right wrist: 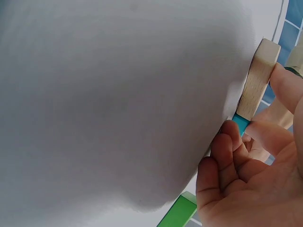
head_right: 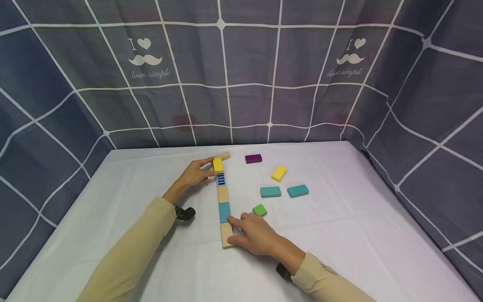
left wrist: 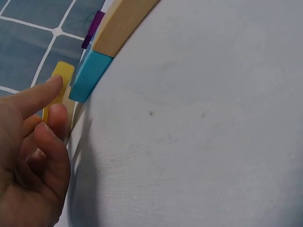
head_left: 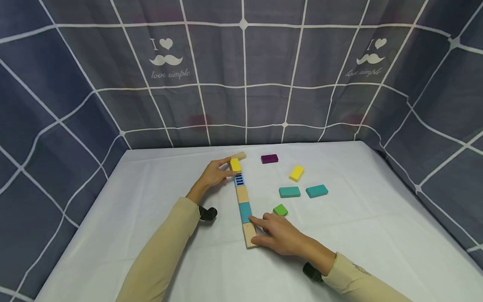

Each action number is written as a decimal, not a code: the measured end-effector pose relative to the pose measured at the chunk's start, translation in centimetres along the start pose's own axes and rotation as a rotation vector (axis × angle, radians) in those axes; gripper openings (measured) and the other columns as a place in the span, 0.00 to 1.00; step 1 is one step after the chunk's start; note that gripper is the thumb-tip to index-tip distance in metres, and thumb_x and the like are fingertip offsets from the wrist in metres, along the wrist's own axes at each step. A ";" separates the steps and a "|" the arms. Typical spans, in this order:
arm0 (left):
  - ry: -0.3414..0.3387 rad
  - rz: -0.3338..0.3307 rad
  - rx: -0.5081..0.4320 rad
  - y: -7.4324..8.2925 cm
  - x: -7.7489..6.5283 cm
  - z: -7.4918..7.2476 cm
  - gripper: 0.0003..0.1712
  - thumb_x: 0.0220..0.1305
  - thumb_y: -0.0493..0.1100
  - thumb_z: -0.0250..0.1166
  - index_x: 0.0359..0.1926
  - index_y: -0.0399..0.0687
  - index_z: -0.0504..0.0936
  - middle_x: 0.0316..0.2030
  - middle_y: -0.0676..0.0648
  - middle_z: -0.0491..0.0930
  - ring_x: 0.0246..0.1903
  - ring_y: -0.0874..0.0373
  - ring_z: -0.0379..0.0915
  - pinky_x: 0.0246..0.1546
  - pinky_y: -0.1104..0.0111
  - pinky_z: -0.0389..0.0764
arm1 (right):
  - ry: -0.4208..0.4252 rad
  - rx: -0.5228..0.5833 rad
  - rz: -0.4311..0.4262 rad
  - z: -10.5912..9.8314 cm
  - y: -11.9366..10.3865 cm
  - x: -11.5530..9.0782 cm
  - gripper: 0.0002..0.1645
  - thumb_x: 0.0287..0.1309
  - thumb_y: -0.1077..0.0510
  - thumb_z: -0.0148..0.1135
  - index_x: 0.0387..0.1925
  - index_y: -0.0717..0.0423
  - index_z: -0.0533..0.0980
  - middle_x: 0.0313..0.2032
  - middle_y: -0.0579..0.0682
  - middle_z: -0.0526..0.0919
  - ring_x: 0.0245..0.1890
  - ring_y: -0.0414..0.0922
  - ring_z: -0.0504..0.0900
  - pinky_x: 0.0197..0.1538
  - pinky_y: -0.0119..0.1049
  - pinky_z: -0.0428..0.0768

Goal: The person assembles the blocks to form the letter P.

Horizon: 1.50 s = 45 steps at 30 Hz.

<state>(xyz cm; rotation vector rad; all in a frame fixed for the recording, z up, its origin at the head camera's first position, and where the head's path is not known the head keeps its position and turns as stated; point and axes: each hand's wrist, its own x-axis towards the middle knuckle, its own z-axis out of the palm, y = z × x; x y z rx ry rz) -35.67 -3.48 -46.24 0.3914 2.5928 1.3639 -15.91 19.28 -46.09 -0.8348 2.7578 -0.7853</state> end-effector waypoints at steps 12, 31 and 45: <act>-0.006 -0.071 -0.021 0.2 1.0 0.1 0.42 0.60 0.46 0.72 0.73 0.50 0.66 0.60 0.38 0.72 0.16 0.61 0.69 0.17 0.73 0.69 | -0.006 -0.019 -0.004 0.0 0.0 0.1 0.38 0.65 0.37 0.59 0.68 0.54 0.70 0.30 0.38 0.69 0.29 0.36 0.64 0.32 0.30 0.65; 0.026 -0.006 0.183 0.0 1.2 0.3 0.35 0.64 0.51 0.68 0.70 0.48 0.70 0.62 0.41 0.75 0.34 0.51 0.80 0.47 0.61 0.76 | -0.008 -0.031 0.008 -0.2 -0.1 0.3 0.38 0.65 0.37 0.59 0.68 0.54 0.71 0.30 0.39 0.70 0.29 0.37 0.64 0.32 0.31 0.64; -0.010 0.083 0.262 0.2 1.2 0.4 0.26 0.73 0.46 0.59 0.67 0.41 0.72 0.68 0.45 0.69 0.65 0.48 0.65 0.68 0.55 0.59 | -0.003 -0.034 0.005 -0.1 0.0 0.3 0.37 0.65 0.37 0.59 0.68 0.53 0.71 0.31 0.39 0.70 0.29 0.37 0.64 0.33 0.30 0.65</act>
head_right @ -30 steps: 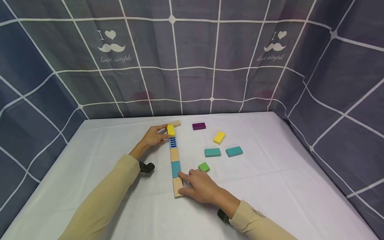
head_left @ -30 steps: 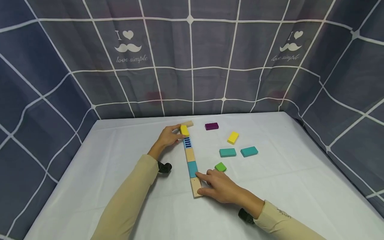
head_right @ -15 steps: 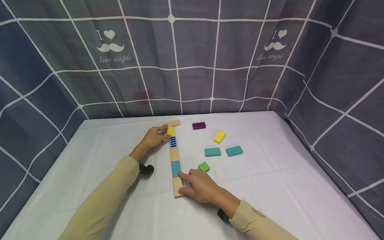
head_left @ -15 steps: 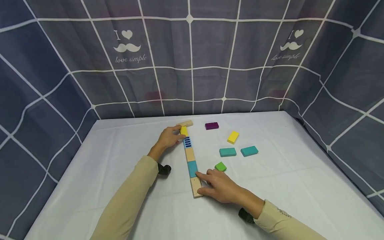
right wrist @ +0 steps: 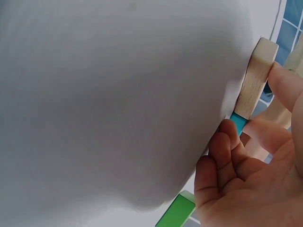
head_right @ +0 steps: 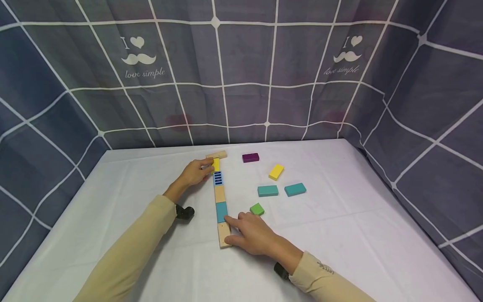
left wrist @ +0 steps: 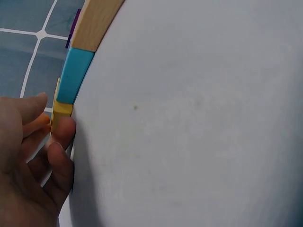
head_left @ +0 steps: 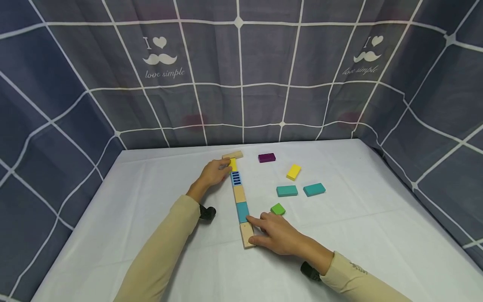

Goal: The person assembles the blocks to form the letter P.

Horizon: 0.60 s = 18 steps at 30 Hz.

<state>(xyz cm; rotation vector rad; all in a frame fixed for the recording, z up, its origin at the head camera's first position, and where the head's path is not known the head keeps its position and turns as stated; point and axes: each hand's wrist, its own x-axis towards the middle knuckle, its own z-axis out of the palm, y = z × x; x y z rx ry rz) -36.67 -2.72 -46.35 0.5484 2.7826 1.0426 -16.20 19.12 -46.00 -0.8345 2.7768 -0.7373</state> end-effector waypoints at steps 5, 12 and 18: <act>0.003 0.016 0.024 0.4 0.0 0.2 0.26 0.73 0.45 0.57 0.67 0.38 0.71 0.69 0.45 0.67 0.71 0.45 0.55 0.70 0.52 0.55 | 0.004 -0.001 -0.004 0.0 0.0 0.0 0.37 0.65 0.38 0.59 0.68 0.54 0.71 0.30 0.39 0.70 0.29 0.37 0.64 0.32 0.30 0.64; 0.033 0.014 0.011 0.7 0.2 0.5 0.24 0.72 0.41 0.59 0.65 0.35 0.73 0.69 0.45 0.67 0.71 0.47 0.55 0.70 0.55 0.54 | 0.001 -0.007 0.001 0.0 0.1 0.0 0.37 0.65 0.37 0.59 0.68 0.53 0.71 0.30 0.39 0.69 0.29 0.37 0.64 0.32 0.30 0.64; 0.066 0.012 0.029 0.9 0.4 0.7 0.24 0.70 0.41 0.62 0.64 0.35 0.75 0.67 0.44 0.70 0.70 0.46 0.58 0.69 0.54 0.56 | 0.004 -0.004 -0.007 0.1 0.2 -0.1 0.37 0.65 0.37 0.59 0.68 0.53 0.70 0.30 0.38 0.69 0.28 0.36 0.64 0.32 0.30 0.64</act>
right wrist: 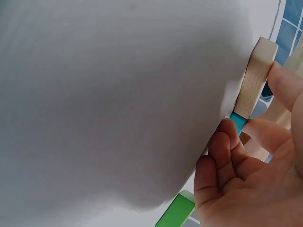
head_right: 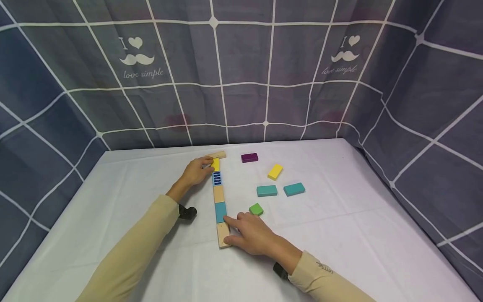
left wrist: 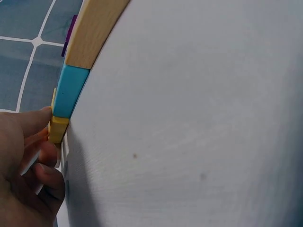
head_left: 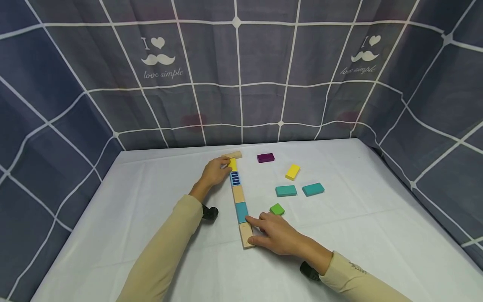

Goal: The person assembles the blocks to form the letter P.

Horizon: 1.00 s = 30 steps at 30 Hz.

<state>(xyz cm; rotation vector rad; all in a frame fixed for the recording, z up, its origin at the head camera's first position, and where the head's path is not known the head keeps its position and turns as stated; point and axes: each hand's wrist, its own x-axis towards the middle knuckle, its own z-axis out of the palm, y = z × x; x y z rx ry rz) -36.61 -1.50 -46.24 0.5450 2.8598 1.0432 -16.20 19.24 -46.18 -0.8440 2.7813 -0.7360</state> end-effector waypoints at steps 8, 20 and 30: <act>0.030 -0.031 -0.020 -0.2 0.0 0.3 0.26 0.68 0.44 0.64 0.64 0.37 0.75 0.66 0.45 0.71 0.69 0.47 0.59 0.70 0.55 0.56 | 0.001 0.001 0.001 0.1 0.0 0.0 0.37 0.65 0.38 0.59 0.68 0.53 0.71 0.29 0.38 0.69 0.28 0.36 0.63 0.31 0.29 0.64; 0.017 -0.028 -0.038 -0.4 -0.1 0.3 0.25 0.69 0.44 0.64 0.63 0.39 0.76 0.67 0.47 0.71 0.70 0.47 0.58 0.70 0.55 0.57 | -0.003 -0.001 0.000 0.0 0.0 0.0 0.37 0.65 0.37 0.59 0.68 0.53 0.70 0.30 0.39 0.69 0.28 0.36 0.63 0.32 0.30 0.64; 0.037 -0.017 -0.037 -0.7 -0.1 0.5 0.25 0.69 0.44 0.64 0.63 0.38 0.76 0.66 0.46 0.71 0.69 0.47 0.59 0.69 0.55 0.57 | -0.005 0.003 -0.001 -0.2 -0.2 0.0 0.36 0.65 0.39 0.60 0.68 0.54 0.71 0.29 0.39 0.69 0.28 0.36 0.63 0.31 0.30 0.63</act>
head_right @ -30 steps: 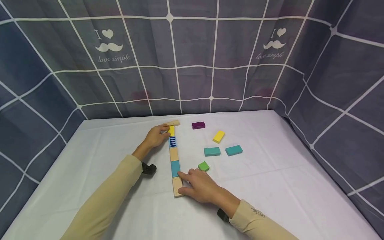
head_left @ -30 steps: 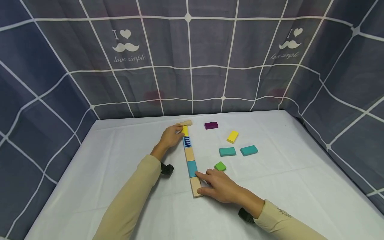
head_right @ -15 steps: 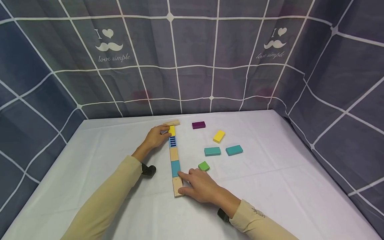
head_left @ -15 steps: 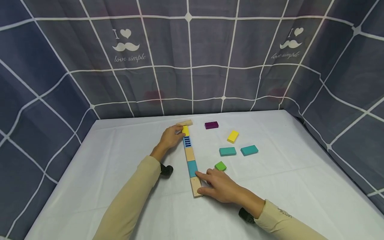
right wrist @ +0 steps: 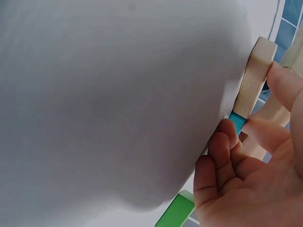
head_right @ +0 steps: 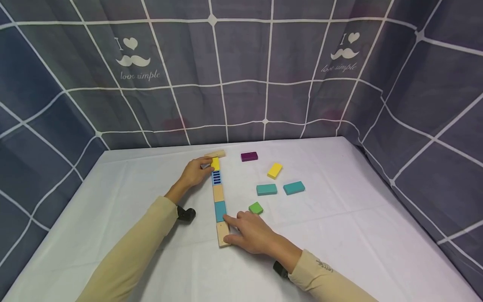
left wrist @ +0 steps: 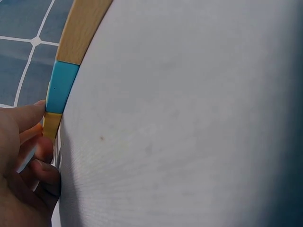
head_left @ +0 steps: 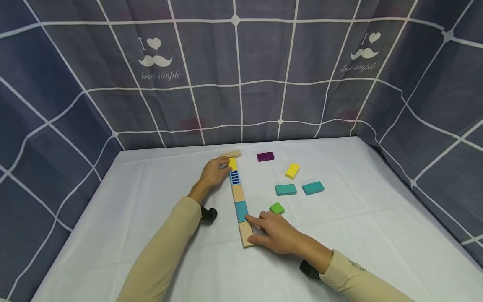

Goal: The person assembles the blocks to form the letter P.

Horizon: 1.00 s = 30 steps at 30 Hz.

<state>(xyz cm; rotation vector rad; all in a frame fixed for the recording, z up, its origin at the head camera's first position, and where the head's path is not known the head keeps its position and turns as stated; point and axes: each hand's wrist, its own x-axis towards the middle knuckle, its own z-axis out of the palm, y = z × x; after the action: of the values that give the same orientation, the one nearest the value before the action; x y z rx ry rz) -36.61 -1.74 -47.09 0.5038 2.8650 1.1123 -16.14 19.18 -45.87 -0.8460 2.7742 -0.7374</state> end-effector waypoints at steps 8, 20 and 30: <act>0.001 0.001 -0.019 0.2 0.0 0.2 0.25 0.68 0.44 0.64 0.63 0.38 0.76 0.66 0.45 0.71 0.70 0.47 0.58 0.70 0.55 0.56 | 0.002 -0.018 0.020 -0.2 0.0 -0.2 0.36 0.65 0.39 0.60 0.68 0.53 0.71 0.30 0.39 0.70 0.28 0.37 0.64 0.31 0.30 0.64; -0.008 -0.014 -0.016 0.1 0.0 -0.1 0.26 0.68 0.45 0.64 0.63 0.39 0.76 0.67 0.47 0.71 0.70 0.46 0.58 0.70 0.54 0.56 | 0.015 -0.002 0.022 -0.1 -0.1 -0.1 0.36 0.65 0.38 0.60 0.68 0.52 0.71 0.31 0.39 0.71 0.30 0.37 0.65 0.33 0.31 0.66; -0.008 -0.031 -0.023 -0.2 -0.2 0.0 0.26 0.69 0.46 0.64 0.64 0.41 0.76 0.67 0.48 0.70 0.70 0.47 0.57 0.70 0.54 0.56 | 0.020 -0.004 0.007 0.1 0.0 0.0 0.36 0.65 0.37 0.59 0.67 0.53 0.72 0.31 0.40 0.72 0.29 0.36 0.65 0.32 0.31 0.65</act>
<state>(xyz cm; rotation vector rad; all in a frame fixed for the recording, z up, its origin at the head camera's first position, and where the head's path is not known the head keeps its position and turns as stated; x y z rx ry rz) -36.46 -1.97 -47.21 0.4603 2.8398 1.1339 -16.14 19.13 -45.95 -0.8332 2.7960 -0.7431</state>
